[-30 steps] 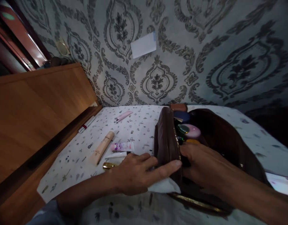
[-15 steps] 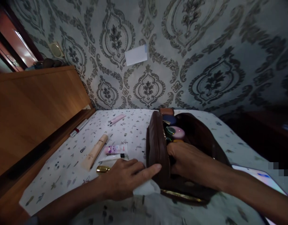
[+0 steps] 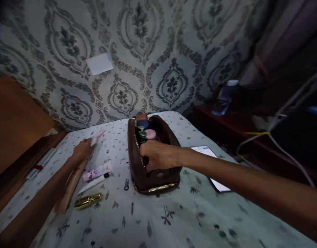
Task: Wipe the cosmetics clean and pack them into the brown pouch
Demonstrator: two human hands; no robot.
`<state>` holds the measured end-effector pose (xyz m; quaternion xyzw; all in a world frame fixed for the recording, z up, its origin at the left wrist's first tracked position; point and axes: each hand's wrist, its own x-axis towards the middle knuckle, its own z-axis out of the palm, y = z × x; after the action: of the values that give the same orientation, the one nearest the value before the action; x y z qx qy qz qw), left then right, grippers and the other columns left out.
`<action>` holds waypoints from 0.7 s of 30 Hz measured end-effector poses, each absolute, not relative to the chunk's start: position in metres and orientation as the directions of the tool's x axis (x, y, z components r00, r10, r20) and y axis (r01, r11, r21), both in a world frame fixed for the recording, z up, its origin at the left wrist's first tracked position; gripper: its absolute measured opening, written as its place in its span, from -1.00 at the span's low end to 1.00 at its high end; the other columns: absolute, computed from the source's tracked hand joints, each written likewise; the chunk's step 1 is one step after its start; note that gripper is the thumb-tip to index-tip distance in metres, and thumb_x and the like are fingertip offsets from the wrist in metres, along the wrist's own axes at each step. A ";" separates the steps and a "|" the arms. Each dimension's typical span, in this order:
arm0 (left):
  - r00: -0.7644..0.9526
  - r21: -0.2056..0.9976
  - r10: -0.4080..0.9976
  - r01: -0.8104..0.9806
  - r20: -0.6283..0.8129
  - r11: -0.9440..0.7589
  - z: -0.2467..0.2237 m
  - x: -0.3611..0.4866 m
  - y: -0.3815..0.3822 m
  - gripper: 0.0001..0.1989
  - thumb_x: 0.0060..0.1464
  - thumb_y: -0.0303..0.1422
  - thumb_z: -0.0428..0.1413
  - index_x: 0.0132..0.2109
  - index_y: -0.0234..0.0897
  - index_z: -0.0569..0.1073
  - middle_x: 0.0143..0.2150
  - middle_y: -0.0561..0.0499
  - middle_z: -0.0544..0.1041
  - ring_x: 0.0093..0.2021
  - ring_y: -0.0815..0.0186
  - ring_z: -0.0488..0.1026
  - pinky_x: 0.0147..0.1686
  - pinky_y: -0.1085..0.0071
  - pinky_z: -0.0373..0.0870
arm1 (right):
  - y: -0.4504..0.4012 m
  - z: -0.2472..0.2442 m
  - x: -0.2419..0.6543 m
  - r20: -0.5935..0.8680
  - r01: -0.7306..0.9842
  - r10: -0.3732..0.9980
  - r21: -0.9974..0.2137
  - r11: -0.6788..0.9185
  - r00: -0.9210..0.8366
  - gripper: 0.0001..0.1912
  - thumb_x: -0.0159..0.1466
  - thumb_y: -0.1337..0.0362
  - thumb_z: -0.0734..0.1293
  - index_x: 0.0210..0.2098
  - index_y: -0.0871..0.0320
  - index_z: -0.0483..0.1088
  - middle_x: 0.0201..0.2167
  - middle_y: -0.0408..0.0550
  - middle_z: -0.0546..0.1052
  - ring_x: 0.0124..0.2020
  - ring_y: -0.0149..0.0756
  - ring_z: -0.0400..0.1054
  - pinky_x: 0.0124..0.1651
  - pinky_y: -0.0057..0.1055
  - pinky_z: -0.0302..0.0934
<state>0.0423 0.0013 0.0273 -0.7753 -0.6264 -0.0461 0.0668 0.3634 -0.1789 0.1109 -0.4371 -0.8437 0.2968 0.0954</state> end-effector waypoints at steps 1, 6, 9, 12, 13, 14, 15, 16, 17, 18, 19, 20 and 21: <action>0.195 -0.049 0.972 0.981 0.132 -0.190 0.024 0.043 0.007 -0.65 0.17 -0.43 0.00 0.08 -0.45 0.36 0.04 -0.42 0.49 0.02 -0.07 0.49 -0.13 0.16 0.44 | -0.179 0.112 0.364 -0.121 0.685 0.789 -0.585 0.434 -0.603 -0.87 0.09 0.44 0.40 -0.36 0.23 0.61 -0.44 -0.13 0.61 -0.36 -0.34 0.46 -0.25 -0.54 0.25; 0.148 -0.017 0.987 0.989 0.063 -0.147 0.020 0.040 0.017 -0.65 0.20 -0.33 -0.05 0.07 -0.41 0.33 0.04 -0.43 0.47 0.06 -0.15 0.44 -0.07 0.06 0.37 | -0.175 0.118 0.369 -0.216 0.675 0.736 -0.615 0.408 -0.642 -0.79 0.09 0.48 0.42 -0.27 0.28 0.61 -0.36 -0.09 0.64 -0.30 -0.33 0.46 -0.21 -0.52 0.23; 0.118 0.073 0.991 0.990 0.059 -0.123 0.023 0.036 0.020 -0.71 0.16 -0.30 -0.03 -0.04 -0.37 0.37 -0.01 -0.39 0.50 0.06 -0.19 0.44 -0.07 0.04 0.35 | -0.174 0.119 0.371 -0.201 0.633 0.705 -0.646 0.427 -0.680 -0.77 0.08 0.54 0.41 -0.26 0.29 0.61 -0.33 -0.10 0.65 -0.27 -0.36 0.46 -0.18 -0.53 0.21; 0.053 0.224 0.996 0.972 0.073 -0.068 0.028 0.031 0.021 -0.78 0.14 -0.27 -0.05 -0.20 -0.33 0.38 -0.15 -0.33 0.54 -0.03 -0.16 0.48 -0.15 0.11 0.39 | -0.176 0.120 0.373 -0.157 0.588 0.688 -0.671 0.452 -0.709 -0.79 0.11 0.56 0.38 -0.30 0.28 0.60 -0.38 -0.12 0.63 -0.31 -0.39 0.45 -0.22 -0.55 0.20; 0.029 0.288 0.997 0.956 0.076 -0.049 0.029 0.030 0.020 -0.79 0.14 -0.27 -0.06 -0.24 -0.32 0.37 -0.23 -0.28 0.55 -0.10 -0.10 0.51 -0.20 0.17 0.41 | -0.177 0.120 0.374 -0.141 0.581 0.690 -0.671 0.461 -0.710 -0.80 0.12 0.57 0.36 -0.32 0.28 0.60 -0.41 -0.13 0.62 -0.33 -0.39 0.44 -0.24 -0.56 0.19; 0.008 0.356 0.997 0.934 0.075 -0.034 0.032 0.029 0.016 -0.79 0.13 -0.25 -0.06 -0.27 -0.30 0.36 -0.30 -0.22 0.55 -0.18 -0.03 0.53 -0.27 0.24 0.42 | -0.179 0.120 0.374 -0.126 0.580 0.694 -0.664 0.471 -0.708 -0.79 0.14 0.58 0.34 -0.34 0.28 0.60 -0.44 -0.14 0.61 -0.36 -0.40 0.43 -0.25 -0.56 0.18; -0.009 0.421 0.997 0.907 0.072 -0.022 0.034 0.028 0.011 -0.78 0.13 -0.24 -0.07 -0.28 -0.29 0.35 -0.36 -0.16 0.54 -0.27 0.05 0.54 -0.33 0.30 0.43 | -0.180 0.120 0.375 -0.113 0.583 0.701 -0.654 0.482 -0.705 -0.78 0.15 0.58 0.32 -0.36 0.28 0.59 -0.47 -0.15 0.59 -0.38 -0.41 0.41 -0.27 -0.56 0.17; -0.019 0.473 0.998 0.881 0.068 -0.015 0.036 0.027 0.004 -0.77 0.12 -0.22 -0.08 -0.28 -0.29 0.35 -0.42 -0.10 0.52 -0.35 0.13 0.53 -0.39 0.35 0.42 | -0.180 0.119 0.375 -0.102 0.589 0.707 -0.642 0.491 -0.700 -0.78 0.16 0.58 0.30 -0.37 0.28 0.59 -0.49 -0.16 0.58 -0.40 -0.42 0.39 -0.29 -0.55 0.16; -0.027 0.534 0.998 0.846 0.060 -0.009 0.039 0.027 -0.006 -0.75 0.11 -0.20 -0.08 -0.29 -0.29 0.35 -0.47 -0.05 0.51 -0.43 0.20 0.50 -0.45 0.39 0.41 | -0.181 0.118 0.376 -0.097 0.598 0.713 -0.628 0.498 -0.695 -0.78 0.17 0.58 0.29 -0.39 0.29 0.58 -0.50 -0.16 0.56 -0.42 -0.42 0.37 -0.30 -0.55 0.15; -0.034 0.611 0.998 0.792 0.049 -0.003 0.043 0.028 -0.017 -0.73 0.09 -0.17 -0.06 -0.29 -0.29 0.36 -0.51 -0.01 0.49 -0.50 0.25 0.47 -0.50 0.42 0.39 | -0.181 0.117 0.376 -0.098 0.610 0.718 -0.614 0.501 -0.689 -0.78 0.18 0.57 0.28 -0.40 0.30 0.57 -0.50 -0.15 0.55 -0.43 -0.43 0.35 -0.32 -0.55 0.14; -0.038 0.691 0.998 0.723 0.039 0.001 0.047 0.029 -0.029 -0.71 0.05 -0.14 -0.02 -0.28 -0.30 0.38 -0.55 0.03 0.46 -0.55 0.29 0.43 -0.54 0.44 0.37 | -0.181 0.116 0.376 -0.106 0.626 0.726 -0.599 0.499 -0.680 -0.78 0.19 0.56 0.28 -0.40 0.31 0.57 -0.51 -0.15 0.54 -0.44 -0.43 0.34 -0.33 -0.54 0.13; -0.042 0.788 0.999 0.615 0.027 0.005 0.051 0.030 -0.042 -0.68 -0.02 -0.11 0.05 -0.28 -0.31 0.40 -0.58 0.07 0.44 -0.59 0.32 0.39 -0.58 0.47 0.34 | -0.181 0.115 0.375 -0.118 0.644 0.734 -0.585 0.493 -0.669 -0.79 0.19 0.55 0.28 -0.41 0.32 0.56 -0.51 -0.15 0.53 -0.45 -0.44 0.33 -0.35 -0.54 0.12; -0.043 0.869 0.999 0.494 0.021 0.003 0.056 0.032 -0.055 -0.63 -0.10 -0.09 0.14 -0.27 -0.31 0.43 -0.61 0.11 0.42 -0.63 0.35 0.36 -0.62 0.49 0.31 | -0.181 0.114 0.375 -0.128 0.662 0.745 -0.572 0.484 -0.655 -0.80 0.20 0.55 0.27 -0.40 0.32 0.55 -0.52 -0.16 0.51 -0.46 -0.44 0.31 -0.36 -0.54 0.11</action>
<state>0.0318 -0.0549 0.0556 -0.6015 -0.6206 -0.3694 -0.3415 0.3753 -0.1806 0.1137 -0.4095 -0.8587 0.3002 0.0686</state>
